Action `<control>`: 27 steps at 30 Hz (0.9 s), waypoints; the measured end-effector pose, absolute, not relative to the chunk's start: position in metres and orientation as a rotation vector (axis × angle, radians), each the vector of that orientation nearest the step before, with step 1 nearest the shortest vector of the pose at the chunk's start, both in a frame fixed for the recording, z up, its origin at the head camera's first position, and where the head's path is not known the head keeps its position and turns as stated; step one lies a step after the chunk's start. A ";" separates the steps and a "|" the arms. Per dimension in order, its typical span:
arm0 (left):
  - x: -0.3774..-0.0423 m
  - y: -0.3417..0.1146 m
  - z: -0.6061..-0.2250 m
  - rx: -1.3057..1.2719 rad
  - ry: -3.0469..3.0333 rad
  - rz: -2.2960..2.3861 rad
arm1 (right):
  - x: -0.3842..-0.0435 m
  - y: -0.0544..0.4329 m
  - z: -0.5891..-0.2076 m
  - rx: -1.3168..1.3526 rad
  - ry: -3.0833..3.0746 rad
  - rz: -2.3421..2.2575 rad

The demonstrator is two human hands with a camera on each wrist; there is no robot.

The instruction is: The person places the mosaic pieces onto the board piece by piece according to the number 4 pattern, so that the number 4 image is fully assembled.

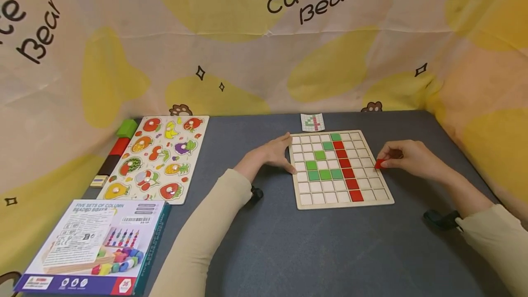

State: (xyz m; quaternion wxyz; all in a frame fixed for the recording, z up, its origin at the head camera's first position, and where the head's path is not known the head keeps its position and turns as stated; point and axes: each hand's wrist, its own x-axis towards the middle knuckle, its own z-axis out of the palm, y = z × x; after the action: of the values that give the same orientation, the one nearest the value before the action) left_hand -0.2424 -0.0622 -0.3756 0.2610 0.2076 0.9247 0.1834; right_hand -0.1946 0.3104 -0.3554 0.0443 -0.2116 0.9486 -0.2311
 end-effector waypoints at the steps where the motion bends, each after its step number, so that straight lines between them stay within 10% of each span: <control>1: -0.242 -0.062 -0.376 0.563 2.501 0.497 | -0.196 0.306 -0.356 -0.658 2.885 -0.721; 27: -0.241 -0.061 -0.378 0.587 2.499 0.510 | -0.205 0.269 -0.370 -0.700 2.814 -0.699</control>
State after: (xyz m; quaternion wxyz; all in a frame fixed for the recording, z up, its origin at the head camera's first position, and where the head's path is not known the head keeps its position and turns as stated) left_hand -0.2408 -0.0607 -0.3778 0.2593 0.2166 0.9222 0.1882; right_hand -0.2050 0.2685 -0.3699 0.0795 -0.2339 0.9405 -0.2335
